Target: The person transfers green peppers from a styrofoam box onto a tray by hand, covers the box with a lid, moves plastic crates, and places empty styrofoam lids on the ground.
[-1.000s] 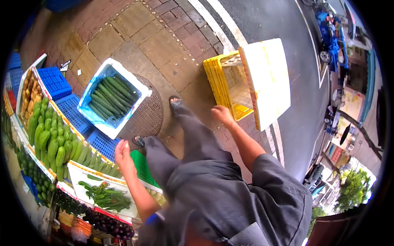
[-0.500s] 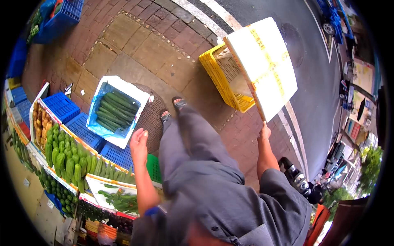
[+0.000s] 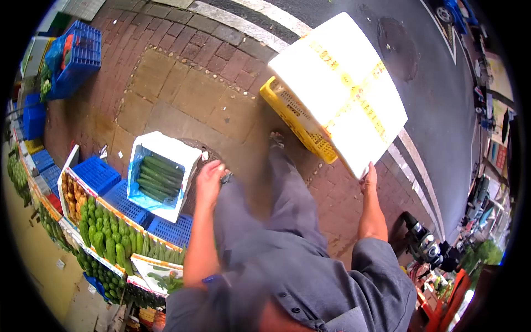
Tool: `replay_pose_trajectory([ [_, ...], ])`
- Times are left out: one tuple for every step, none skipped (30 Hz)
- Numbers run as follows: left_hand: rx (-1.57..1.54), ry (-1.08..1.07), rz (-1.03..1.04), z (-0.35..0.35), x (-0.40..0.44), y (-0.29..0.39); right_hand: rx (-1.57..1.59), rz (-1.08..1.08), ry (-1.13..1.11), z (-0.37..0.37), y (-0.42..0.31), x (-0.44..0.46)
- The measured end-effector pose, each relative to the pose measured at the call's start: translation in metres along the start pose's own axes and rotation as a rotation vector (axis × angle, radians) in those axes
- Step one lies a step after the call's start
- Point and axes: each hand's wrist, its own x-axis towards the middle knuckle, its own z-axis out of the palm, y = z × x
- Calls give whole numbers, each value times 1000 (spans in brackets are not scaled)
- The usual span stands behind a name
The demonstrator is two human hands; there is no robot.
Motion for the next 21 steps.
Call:
replay_pose_trajectory([
  [13, -77, 27, 24, 22, -28, 120, 73, -64, -4, 0, 9],
  [97, -143, -47, 61, 28, -21, 206, -71, -89, -2, 23, 35],
  [155, -221, -84, 103, 32, -11, 252, -46, -160, 2, 20, 33],
  [174, -279, -129, 140, 35, -1, 224, -95, -122, 6, 23, 35],
  [161, -329, -94, 171, 48, -17, 196, -143, -86, 9, 27, 35],
  [110, -342, -100, 204, 52, -17, 218, -168, -104, 14, 15, 16],
  [135, -383, -199, 230, 53, -4, 240, -192, -124, 26, 1, -5],
  [52, -342, -233, 253, 58, -4, 239, -258, -124, 30, 5, -11],
  [-32, -302, -269, 272, 60, -3, 205, -235, -96, 37, -5, -31],
  [-177, -339, -239, 284, 60, 5, 154, -267, -81, 43, -5, -44],
  [-378, -161, -254, 291, 66, 0, 105, -301, -65, 52, -5, -53],
  [-417, -147, -122, 290, 69, 4, 140, -285, -85, 67, -19, -70],
  [-454, -131, 10, 275, 74, 10, 177, -266, -107, 88, -32, -92],
  [-498, -109, 70, 256, 79, 25, 9, -232, -166, 106, -42, -107],
  [-545, -84, 130, 237, 81, 47, -160, -194, -228, 115, -53, -112],
  [-567, -46, 154, 213, 80, 74, -97, -248, -413, 123, -53, -108],
  [-591, 14, 171, 181, 81, 93, -32, -302, -601, 132, -52, -103],
  [-617, 26, 186, 152, 75, 120, 22, -163, -591, 139, -80, -104],
  [-589, 38, 219, 113, 76, 130, -36, -278, -476, 144, -93, -84],
  [-577, 100, 241, 81, 68, 140, -281, -520, -317, 142, -102, -49],
  [-564, 164, 267, 55, 59, 150, -273, -682, -201, 143, -144, -36],
])
